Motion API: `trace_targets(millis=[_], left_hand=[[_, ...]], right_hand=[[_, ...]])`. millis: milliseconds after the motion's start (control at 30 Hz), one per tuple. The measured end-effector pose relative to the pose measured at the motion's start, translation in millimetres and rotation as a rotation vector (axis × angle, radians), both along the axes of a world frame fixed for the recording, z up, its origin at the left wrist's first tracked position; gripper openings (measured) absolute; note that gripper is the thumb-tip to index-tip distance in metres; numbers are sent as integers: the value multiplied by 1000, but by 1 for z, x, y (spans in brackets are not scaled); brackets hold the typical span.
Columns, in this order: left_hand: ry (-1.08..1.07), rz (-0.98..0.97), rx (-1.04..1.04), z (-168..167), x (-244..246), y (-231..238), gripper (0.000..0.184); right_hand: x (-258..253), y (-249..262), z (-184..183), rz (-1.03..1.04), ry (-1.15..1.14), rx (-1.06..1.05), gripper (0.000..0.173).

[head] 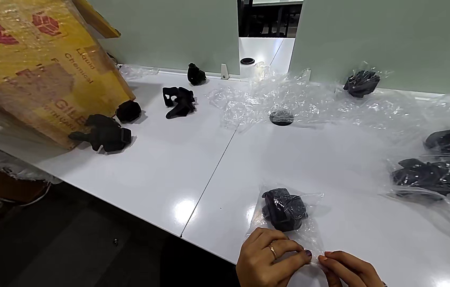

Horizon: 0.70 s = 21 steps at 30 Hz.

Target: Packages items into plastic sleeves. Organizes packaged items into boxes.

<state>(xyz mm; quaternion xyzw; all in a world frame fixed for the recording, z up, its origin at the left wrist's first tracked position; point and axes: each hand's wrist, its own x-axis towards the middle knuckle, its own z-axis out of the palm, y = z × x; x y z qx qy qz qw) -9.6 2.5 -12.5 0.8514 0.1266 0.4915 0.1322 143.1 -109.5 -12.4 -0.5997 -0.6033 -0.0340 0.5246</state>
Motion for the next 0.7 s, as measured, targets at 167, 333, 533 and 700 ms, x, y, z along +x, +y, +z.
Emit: trace_targets(millis=[167, 333, 533, 700], left_hand=[[-28, -28, -40, 0, -1, 0, 11], [-33, -51, -44, 0, 0, 1, 10], [23, -74, -27, 3, 1, 0, 10], [60, -83, -7, 4, 1, -2, 11]], right_hand=[[-1, -1, 1, -26, -6, 3, 11], [-1, -2, -1, -27, -22, 16, 12], [-1, -3, 0, -34, -83, 19, 14], [1, -5, -1, -40, -153, 21, 16]])
